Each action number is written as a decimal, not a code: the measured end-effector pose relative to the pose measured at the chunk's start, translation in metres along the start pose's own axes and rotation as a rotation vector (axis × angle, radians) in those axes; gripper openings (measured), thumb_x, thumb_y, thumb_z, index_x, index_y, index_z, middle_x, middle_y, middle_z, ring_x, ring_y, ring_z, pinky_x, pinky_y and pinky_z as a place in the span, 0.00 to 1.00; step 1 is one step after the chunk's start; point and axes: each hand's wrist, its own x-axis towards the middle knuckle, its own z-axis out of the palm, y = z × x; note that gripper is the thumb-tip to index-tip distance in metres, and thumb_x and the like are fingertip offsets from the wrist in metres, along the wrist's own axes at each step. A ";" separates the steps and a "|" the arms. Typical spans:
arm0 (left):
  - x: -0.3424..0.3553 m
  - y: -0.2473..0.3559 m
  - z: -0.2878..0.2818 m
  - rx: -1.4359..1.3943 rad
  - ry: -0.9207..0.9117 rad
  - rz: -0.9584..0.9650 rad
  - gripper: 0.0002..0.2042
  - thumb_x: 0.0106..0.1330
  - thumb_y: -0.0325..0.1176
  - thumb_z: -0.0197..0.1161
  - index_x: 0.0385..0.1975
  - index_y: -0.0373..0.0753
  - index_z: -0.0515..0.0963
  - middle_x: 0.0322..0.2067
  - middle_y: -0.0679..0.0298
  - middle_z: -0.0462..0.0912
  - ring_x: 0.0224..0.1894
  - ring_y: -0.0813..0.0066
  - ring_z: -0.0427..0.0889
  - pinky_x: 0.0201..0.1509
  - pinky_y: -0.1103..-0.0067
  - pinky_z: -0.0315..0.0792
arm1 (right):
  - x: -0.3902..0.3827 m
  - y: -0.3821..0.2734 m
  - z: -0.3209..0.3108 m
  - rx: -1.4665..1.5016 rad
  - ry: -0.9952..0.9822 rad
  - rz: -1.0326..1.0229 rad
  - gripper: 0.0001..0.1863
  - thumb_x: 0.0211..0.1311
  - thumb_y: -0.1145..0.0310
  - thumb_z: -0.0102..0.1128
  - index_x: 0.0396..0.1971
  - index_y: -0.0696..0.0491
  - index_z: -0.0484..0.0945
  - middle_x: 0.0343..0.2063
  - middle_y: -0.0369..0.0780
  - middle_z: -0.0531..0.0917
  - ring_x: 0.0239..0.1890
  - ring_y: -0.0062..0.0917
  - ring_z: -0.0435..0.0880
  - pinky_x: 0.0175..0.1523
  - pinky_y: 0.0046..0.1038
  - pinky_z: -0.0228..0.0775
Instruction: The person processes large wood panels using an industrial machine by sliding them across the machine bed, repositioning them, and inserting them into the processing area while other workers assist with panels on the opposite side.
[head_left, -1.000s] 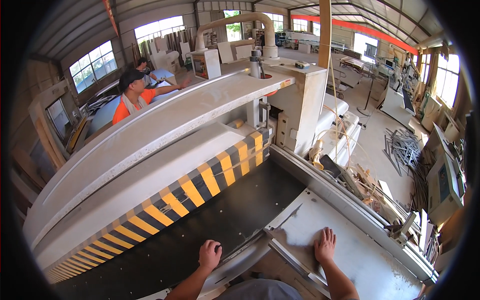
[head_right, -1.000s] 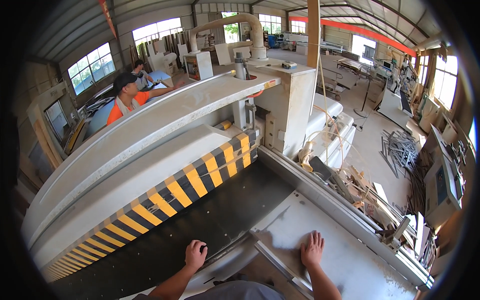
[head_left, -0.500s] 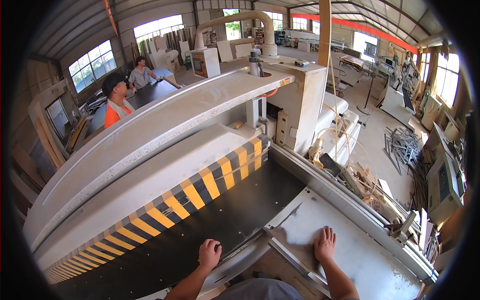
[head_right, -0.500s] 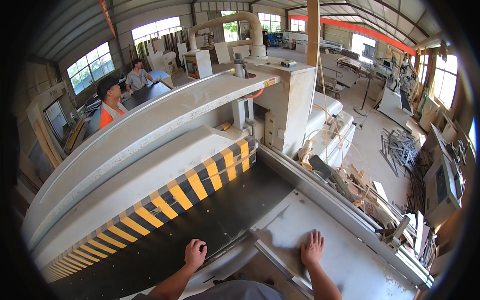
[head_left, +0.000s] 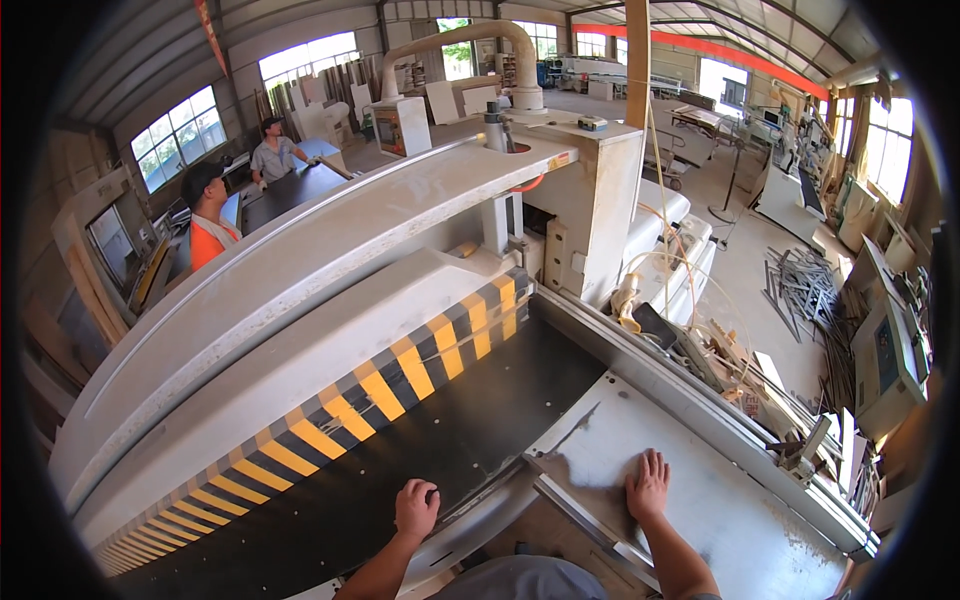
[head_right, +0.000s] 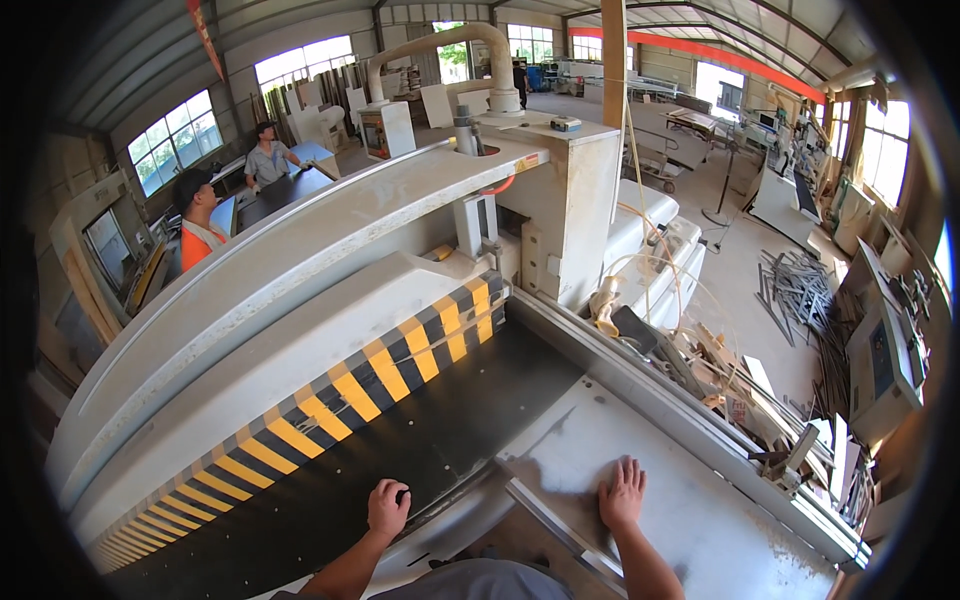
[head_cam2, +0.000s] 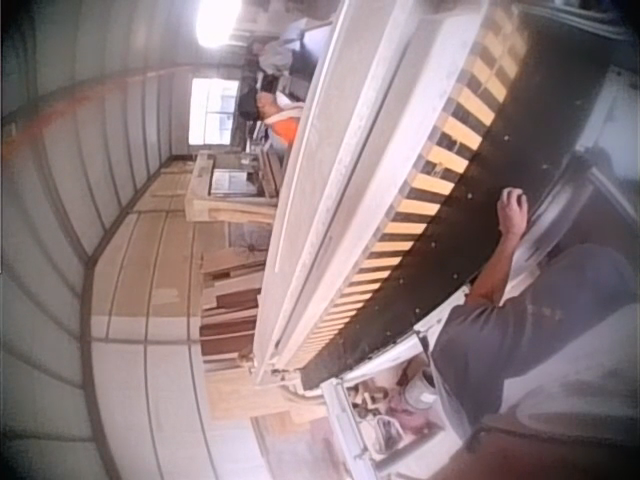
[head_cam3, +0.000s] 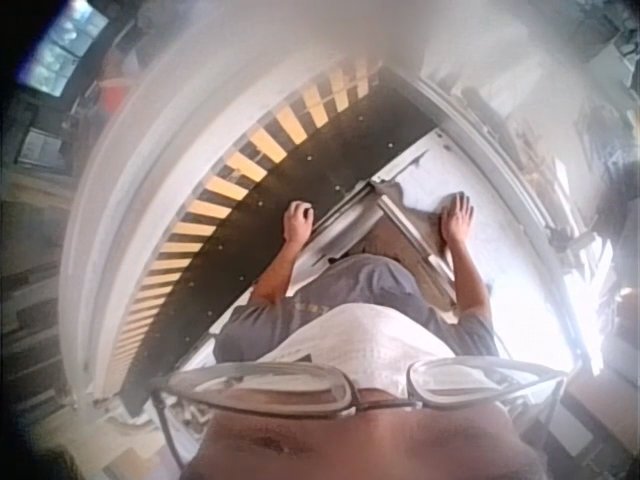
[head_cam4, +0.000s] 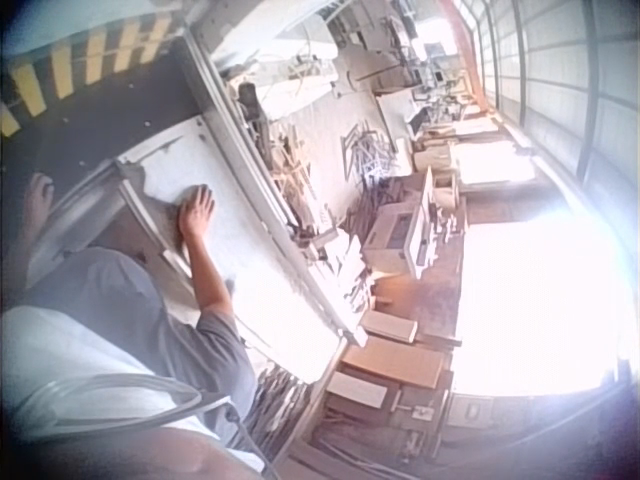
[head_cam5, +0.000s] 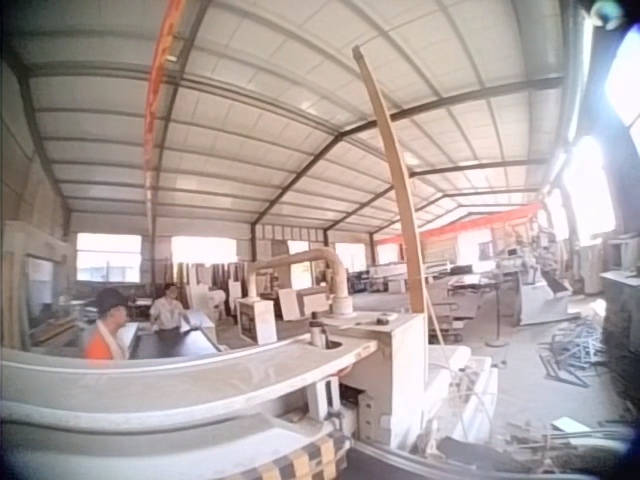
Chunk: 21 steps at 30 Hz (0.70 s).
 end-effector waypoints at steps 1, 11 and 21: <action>0.000 0.000 0.001 0.001 0.006 0.003 0.07 0.59 0.30 0.69 0.35 0.42 0.80 0.39 0.59 0.79 0.43 0.53 0.81 0.46 0.63 0.74 | 0.000 0.000 -0.001 0.001 0.000 0.001 0.35 0.65 0.59 0.57 0.70 0.56 0.64 0.74 0.47 0.60 0.79 0.42 0.51 0.81 0.46 0.35; 0.000 0.005 0.003 0.031 0.015 -0.015 0.07 0.59 0.29 0.69 0.36 0.42 0.80 0.40 0.58 0.79 0.44 0.53 0.80 0.48 0.62 0.75 | 0.002 0.002 -0.007 0.020 -0.016 -0.006 0.35 0.66 0.57 0.55 0.70 0.57 0.64 0.74 0.49 0.60 0.79 0.44 0.49 0.81 0.47 0.34; -0.002 0.012 0.001 0.085 0.035 -0.047 0.08 0.59 0.29 0.68 0.37 0.42 0.79 0.41 0.58 0.78 0.45 0.52 0.80 0.50 0.62 0.74 | 0.000 0.005 -0.006 -0.018 -0.066 -0.021 0.37 0.69 0.53 0.50 0.72 0.58 0.60 0.75 0.49 0.57 0.80 0.43 0.47 0.81 0.46 0.31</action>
